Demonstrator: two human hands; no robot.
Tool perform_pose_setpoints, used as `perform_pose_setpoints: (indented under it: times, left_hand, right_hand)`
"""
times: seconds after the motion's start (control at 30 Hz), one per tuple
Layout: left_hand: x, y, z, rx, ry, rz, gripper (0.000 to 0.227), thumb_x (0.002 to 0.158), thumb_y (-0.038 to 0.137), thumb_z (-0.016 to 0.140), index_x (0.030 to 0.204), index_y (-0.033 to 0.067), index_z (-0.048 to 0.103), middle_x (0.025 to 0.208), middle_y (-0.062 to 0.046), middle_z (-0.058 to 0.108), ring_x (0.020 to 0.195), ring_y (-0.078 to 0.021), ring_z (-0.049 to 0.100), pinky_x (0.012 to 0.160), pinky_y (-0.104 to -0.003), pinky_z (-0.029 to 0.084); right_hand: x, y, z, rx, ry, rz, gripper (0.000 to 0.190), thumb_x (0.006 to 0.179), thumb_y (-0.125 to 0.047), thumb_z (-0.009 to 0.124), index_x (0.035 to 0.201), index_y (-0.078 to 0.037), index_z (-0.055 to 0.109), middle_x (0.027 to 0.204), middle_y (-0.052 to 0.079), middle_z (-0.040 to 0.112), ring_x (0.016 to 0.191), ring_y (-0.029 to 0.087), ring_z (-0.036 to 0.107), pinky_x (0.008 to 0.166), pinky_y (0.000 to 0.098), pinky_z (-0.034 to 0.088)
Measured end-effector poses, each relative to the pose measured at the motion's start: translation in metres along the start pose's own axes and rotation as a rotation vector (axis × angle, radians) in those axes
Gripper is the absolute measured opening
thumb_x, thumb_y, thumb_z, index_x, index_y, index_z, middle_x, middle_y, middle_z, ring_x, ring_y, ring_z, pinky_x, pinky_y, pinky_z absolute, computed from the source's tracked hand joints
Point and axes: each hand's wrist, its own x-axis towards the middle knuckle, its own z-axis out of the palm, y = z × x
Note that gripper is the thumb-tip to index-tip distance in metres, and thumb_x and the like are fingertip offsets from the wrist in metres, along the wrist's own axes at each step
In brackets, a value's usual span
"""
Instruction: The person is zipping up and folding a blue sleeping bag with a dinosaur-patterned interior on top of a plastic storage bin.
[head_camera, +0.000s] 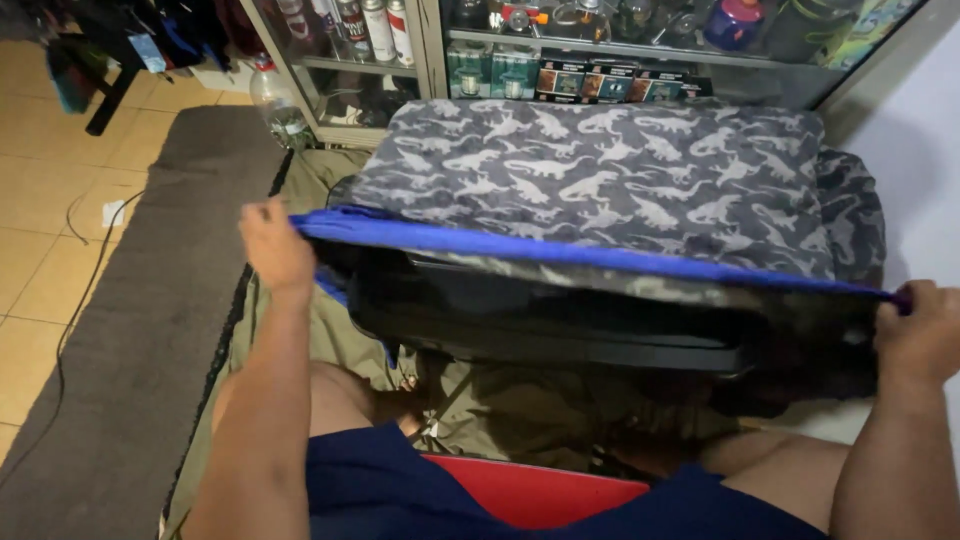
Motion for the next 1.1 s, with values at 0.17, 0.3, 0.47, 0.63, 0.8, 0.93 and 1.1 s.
perform_pose_setpoints:
  times: [0.17,0.3,0.47,0.63,0.8,0.93,1.1]
  left_hand:
    - [0.008,-0.048,0.013,-0.264,-0.051,-0.324,0.047,0.079,-0.012,0.054,0.117,0.0114,0.069,0.117,-0.016,0.053,0.091,-0.0399,0.062,0.056,-0.057,0.054]
    - [0.021,-0.066,-0.050,-0.641,-0.522,-0.604,0.048,0.076,-0.004,0.049,0.102,0.0217,0.080,0.098,-0.007,0.076,0.092,-0.0245,0.070,0.087,-0.035,0.053]
    - [-0.001,-0.122,-0.044,-0.767,-1.058,-0.776,0.067,0.059,-0.015,0.044,0.111,0.0046,0.082,0.086,-0.018,0.066,0.076,-0.0298,0.053,0.059,-0.036,0.041]
    - [-0.004,-0.116,0.013,-0.204,-0.908,-0.262,0.037,0.080,0.022,0.059,0.109,0.0321,0.080,0.106,-0.017,0.078,0.100,-0.0400,0.071,0.089,-0.046,0.054]
    - [-0.005,-0.061,0.036,-0.121,-0.953,-0.082,0.046,0.087,0.007,0.066,0.130,0.0236,0.069,0.126,-0.020,0.059,0.111,-0.0390,0.065,0.091,-0.048,0.056]
    - [-0.009,-0.009,0.027,-0.189,-0.969,0.150,0.033,0.085,0.012,0.072,0.116,0.0237,0.068,0.115,-0.015,0.063,0.105,-0.0349,0.064,0.084,-0.047,0.053]
    - [-0.027,0.029,0.021,-0.221,-0.965,0.462,0.037,0.081,0.017,0.078,0.115,0.0218,0.064,0.118,-0.013,0.054,0.116,-0.0348,0.055,0.084,-0.050,0.052]
  right_hand:
    - [-0.003,0.028,0.018,0.209,0.036,0.046,0.015,0.101,-0.001,0.054,0.113,0.003,0.063,0.087,0.025,0.062,0.073,0.045,0.062,0.069,0.0533,0.047]
    - [0.002,0.141,0.127,0.478,-0.046,0.127,0.036,0.081,0.011,0.045,0.107,-0.003,0.064,0.089,0.017,0.059,0.084,0.033,0.057,0.074,0.0451,0.046]
    - [-0.018,0.188,0.138,0.206,-0.775,0.278,0.029,0.082,-0.023,0.086,0.109,-0.015,0.095,0.088,0.021,0.091,0.083,0.028,0.076,0.069,0.0408,0.056]
    - [0.008,0.158,0.155,-0.271,-0.914,-0.096,0.049,0.091,-0.052,0.060,0.128,-0.030,0.082,0.139,0.003,0.076,0.128,0.027,0.072,0.110,0.0334,0.053]
    - [-0.002,-0.023,0.024,-0.191,-0.783,0.258,0.044,0.096,-0.025,0.056,0.136,-0.013,0.069,0.142,0.026,0.065,0.129,0.050,0.061,0.097,0.0708,0.041]
    - [-0.023,-0.098,0.003,-0.195,-0.540,-0.263,0.069,0.074,-0.040,0.086,0.134,-0.021,0.058,0.133,0.015,0.062,0.114,0.041,0.066,0.081,0.0547,0.064]
    - [-0.057,-0.154,-0.021,0.190,-0.709,-0.557,0.052,0.079,-0.047,0.079,0.124,-0.024,0.067,0.136,0.009,0.057,0.123,0.027,0.057,0.099,0.0409,0.050]
